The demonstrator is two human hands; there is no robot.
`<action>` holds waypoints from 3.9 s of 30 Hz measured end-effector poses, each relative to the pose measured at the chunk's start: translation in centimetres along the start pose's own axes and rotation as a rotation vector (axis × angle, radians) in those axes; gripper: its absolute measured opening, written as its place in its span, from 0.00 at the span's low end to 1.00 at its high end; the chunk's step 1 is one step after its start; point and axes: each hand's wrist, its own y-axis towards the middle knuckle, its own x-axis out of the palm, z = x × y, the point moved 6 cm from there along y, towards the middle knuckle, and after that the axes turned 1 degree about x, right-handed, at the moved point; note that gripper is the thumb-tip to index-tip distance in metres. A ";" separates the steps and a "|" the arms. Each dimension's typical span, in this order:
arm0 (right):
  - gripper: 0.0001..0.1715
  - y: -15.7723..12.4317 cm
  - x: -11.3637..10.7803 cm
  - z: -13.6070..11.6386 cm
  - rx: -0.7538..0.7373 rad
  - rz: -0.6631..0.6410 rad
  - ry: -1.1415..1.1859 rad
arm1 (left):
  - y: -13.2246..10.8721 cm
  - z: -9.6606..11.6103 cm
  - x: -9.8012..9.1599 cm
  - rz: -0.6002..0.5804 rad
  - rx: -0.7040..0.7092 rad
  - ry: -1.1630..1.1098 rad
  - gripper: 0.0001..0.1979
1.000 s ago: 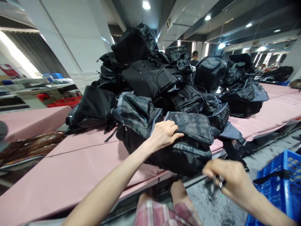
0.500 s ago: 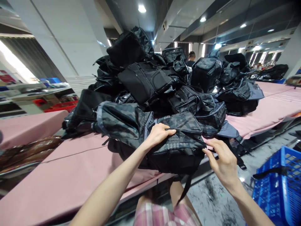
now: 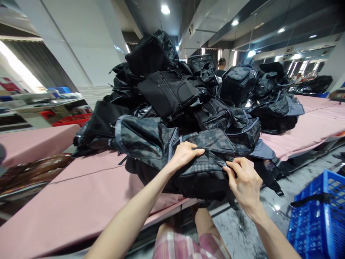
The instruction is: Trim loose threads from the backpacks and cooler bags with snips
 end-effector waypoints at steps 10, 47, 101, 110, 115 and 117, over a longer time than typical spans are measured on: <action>0.08 0.1 0.2 -0.1 -0.004 -0.027 -0.014 | 0.0 0.1 -0.2 0.012 0.025 -0.012 0.22; 0.20 6.5 4.6 3.1 0.182 -0.298 0.413 | -9.4 -1.4 -6.0 0.190 1.174 0.841 0.13; 0.11 -2.6 0.3 -15.5 -0.717 -0.501 0.581 | -26.5 -2.8 -4.9 0.732 -0.107 0.117 0.16; 0.11 -2.9 0.9 -15.8 -0.694 -0.536 0.662 | -27.1 -3.9 -5.0 0.716 -0.165 0.040 0.16; 0.13 -2.6 1.5 -17.2 -0.611 -0.676 0.720 | -27.3 -5.0 -4.8 0.708 -0.170 -0.068 0.17; 0.13 -1.6 3.1 -15.9 -0.380 -0.762 0.899 | -28.0 -6.5 -5.1 0.748 -0.174 -0.150 0.19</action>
